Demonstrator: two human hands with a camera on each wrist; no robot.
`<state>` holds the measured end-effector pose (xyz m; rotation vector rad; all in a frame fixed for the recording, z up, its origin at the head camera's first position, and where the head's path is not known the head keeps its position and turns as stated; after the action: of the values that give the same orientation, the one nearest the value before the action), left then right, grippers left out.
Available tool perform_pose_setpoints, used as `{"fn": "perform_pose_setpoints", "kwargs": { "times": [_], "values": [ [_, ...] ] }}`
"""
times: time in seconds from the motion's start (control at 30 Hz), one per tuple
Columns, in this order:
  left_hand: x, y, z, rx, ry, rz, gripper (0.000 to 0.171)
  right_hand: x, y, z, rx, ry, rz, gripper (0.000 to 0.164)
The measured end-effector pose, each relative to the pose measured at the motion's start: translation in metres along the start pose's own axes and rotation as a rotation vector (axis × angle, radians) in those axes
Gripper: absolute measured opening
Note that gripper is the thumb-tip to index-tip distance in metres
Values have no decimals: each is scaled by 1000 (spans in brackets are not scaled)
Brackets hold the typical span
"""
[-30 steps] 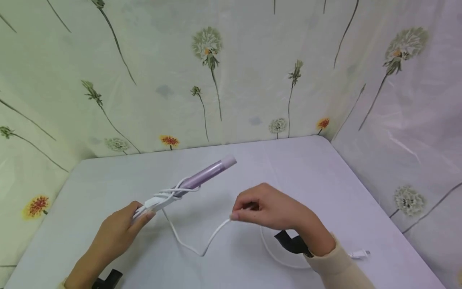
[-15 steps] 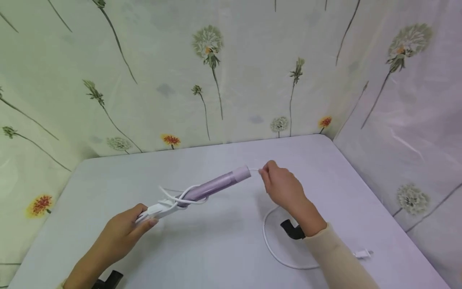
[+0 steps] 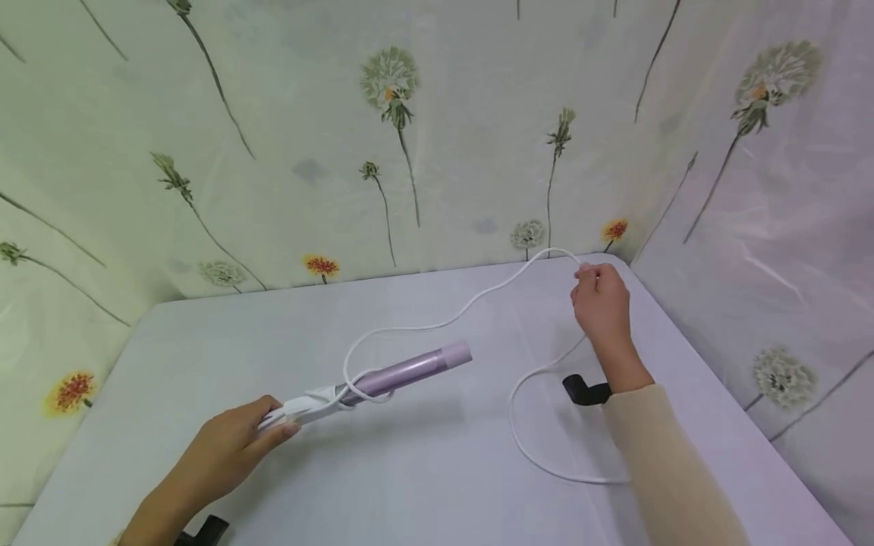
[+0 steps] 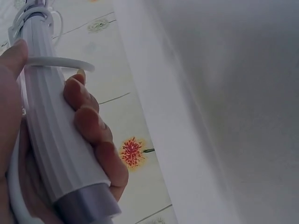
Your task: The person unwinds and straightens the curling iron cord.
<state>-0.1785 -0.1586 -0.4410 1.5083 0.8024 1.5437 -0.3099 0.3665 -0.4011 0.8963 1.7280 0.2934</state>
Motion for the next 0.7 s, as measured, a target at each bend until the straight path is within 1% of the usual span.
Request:
{"fn": "perform_pose_setpoints", "kwargs": {
  "times": [0.07,0.17,0.27,0.33,0.47,0.57,0.63,0.7],
  "values": [
    [-2,0,-2,-8,10,-20,30,5,5,-17,30,9,37,54],
    [-8,-1,-1,-3,19,-42,31,10,9,-41,47,20,100,54],
    [-14,0,-3,17,24,-56,33,21,14,-60,12,-18,180,57],
    [-17,2,-4,27,32,-55,34,31,16,-68,-32,-49,236,57],
    [-24,5,-7,41,70,-58,38,56,14,-71,-126,-45,357,53],
    [-30,8,-9,44,125,-53,46,80,8,-63,-198,-62,415,52],
    [-32,9,-11,38,164,-36,52,96,8,-56,-238,-107,439,51],
    [-35,11,-12,35,208,-15,56,111,8,-49,-268,-129,460,50]
  ]
}}
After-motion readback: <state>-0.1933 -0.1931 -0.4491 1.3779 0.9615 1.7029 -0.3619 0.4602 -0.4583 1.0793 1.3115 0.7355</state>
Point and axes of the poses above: each hand's wrist, its own z-axis away from the middle knuckle, its own y-axis out of the back of the hand, x = y × z, the point moved 4 cm from there along -z, towards the middle knuckle, and after that the axes turned 11 degrees about y, right-handed, at the moved point
